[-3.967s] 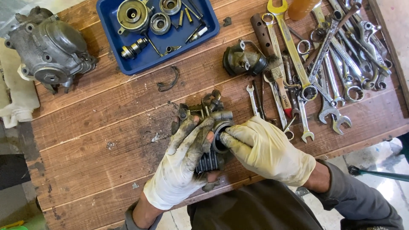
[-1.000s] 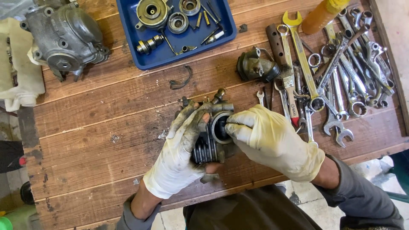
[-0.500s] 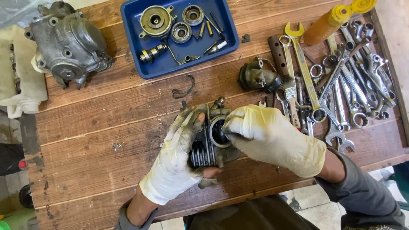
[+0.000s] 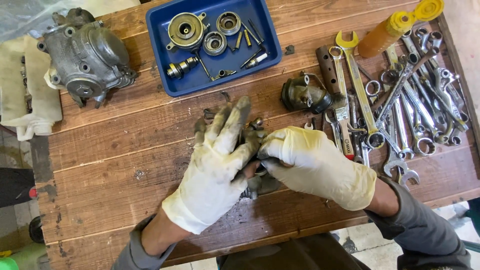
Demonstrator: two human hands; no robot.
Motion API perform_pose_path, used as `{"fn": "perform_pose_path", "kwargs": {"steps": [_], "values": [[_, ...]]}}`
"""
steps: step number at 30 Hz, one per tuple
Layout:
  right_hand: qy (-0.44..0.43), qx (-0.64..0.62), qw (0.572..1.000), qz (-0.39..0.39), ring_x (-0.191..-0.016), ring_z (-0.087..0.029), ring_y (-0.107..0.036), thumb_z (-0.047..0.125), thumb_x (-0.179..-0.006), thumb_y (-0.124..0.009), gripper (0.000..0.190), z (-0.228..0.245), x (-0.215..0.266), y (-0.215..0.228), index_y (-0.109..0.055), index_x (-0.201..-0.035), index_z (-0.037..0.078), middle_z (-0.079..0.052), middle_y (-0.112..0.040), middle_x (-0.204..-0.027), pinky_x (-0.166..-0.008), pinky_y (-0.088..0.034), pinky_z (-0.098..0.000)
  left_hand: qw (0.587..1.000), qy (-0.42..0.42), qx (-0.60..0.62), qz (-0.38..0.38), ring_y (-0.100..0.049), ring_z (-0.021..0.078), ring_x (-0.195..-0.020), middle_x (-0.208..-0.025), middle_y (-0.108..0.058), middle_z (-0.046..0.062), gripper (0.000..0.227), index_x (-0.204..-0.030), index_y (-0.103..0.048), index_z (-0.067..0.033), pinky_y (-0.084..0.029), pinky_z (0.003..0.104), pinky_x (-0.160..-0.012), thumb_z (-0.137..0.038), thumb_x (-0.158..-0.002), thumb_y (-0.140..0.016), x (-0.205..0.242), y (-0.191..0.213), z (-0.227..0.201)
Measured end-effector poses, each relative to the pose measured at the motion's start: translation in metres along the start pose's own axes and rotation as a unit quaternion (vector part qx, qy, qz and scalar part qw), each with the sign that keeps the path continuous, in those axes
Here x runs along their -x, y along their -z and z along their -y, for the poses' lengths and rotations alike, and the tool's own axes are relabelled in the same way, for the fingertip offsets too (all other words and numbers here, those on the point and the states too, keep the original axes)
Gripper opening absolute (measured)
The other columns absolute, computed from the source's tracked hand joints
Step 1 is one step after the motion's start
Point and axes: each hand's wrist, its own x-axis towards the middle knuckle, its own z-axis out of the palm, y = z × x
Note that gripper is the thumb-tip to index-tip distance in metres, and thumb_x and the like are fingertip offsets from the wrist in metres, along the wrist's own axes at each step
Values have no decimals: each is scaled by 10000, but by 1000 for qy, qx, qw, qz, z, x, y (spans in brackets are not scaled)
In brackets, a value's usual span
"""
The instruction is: The person assembles small metal components into a cylinder block on a wooden workbench. They insert a ring and a pin, rotate the block to check fit, and place a gasket onto the flange. Tools and disassembled parts are visible nearby.
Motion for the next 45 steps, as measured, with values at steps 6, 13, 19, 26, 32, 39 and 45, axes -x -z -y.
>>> {"fn": "perform_pose_path", "kwargs": {"steps": [6, 13, 19, 26, 32, 39, 45], "values": [[-88, -43, 995, -10, -592, -185, -545, 236, -873, -701, 92, 3, -3, 2, -739, -857, 319, 55, -551, -621, -563, -444, -332, 998, -49, 28, -12, -443, 450, -1473, -1627, -380, 142, 328, -1273, -648, -89, -354, 735, -1121, -209, -974, -705, -4, -4, 7], [-130, -99, 986, 33, -615, -167, -563, 236, -881, -681, 87, 9, -8, 14, -729, -874, 309, 60, -616, -662, -608, -468, -317, 999, -46, 7, -19, -568, 346, -1278, -1453, -592, 58, 355, -1329, -645, -102, -328, 684, -1135, -261, -1012, -658, 0, -11, 8], [-104, -161, 981, 26, -627, -125, -592, 138, -860, -644, 280, 12, -10, 22, -786, -915, 372, 128, -719, -766, -666, -495, -262, 997, -64, -4, -51, -591, 400, -1172, -1349, -642, 106, 259, -1211, -685, -65, -394, 668, -1054, -224, -1007, -675, -3, -9, 4], [-113, -160, 981, 11, -690, -141, -650, 160, -866, -679, 214, 8, -5, 15, -783, -939, 332, 104, -759, -804, -705, -513, -280, 992, -118, 11, -49, -605, 436, -1100, -1305, -633, 167, 196, -1168, -676, -17, -562, 558, -933, -135, -1011, -679, -8, -7, 8], [-87, -173, 978, -70, -754, -177, -692, 81, -859, -725, 199, 6, 5, 8, -712, -1039, 164, 6, -743, -854, -720, -557, -302, 990, -123, 19, -62, -585, 489, -1197, -1319, -642, 136, 183, -1163, -689, -6, -520, 612, -1071, -81, -997, -706, -5, -7, 7], [-84, -192, 971, -118, -760, -225, -695, 22, -836, -666, 297, 7, 20, 2, -710, -1112, 121, -25, -733, -911, -725, -566, -322, 990, -94, -64, -79, -550, 488, -1314, -1390, -620, 35, 244, -1213, -673, -80, -291, 859, -1065, -171, -992, -725, 4, -10, 0], [-169, -291, 931, -142, -1014, -126, -770, -18, -880, -687, 329, 13, 31, -1, -722, -1192, 80, -58, -789, -1135, -938, -607, -234, 991, -96, -49, -73, -528, 560, -1325, -1380, -650, 43, 177, -1138, -696, -66, -255, 791, -1075, -199, -1041, -632, 0, -1, -3]]}}
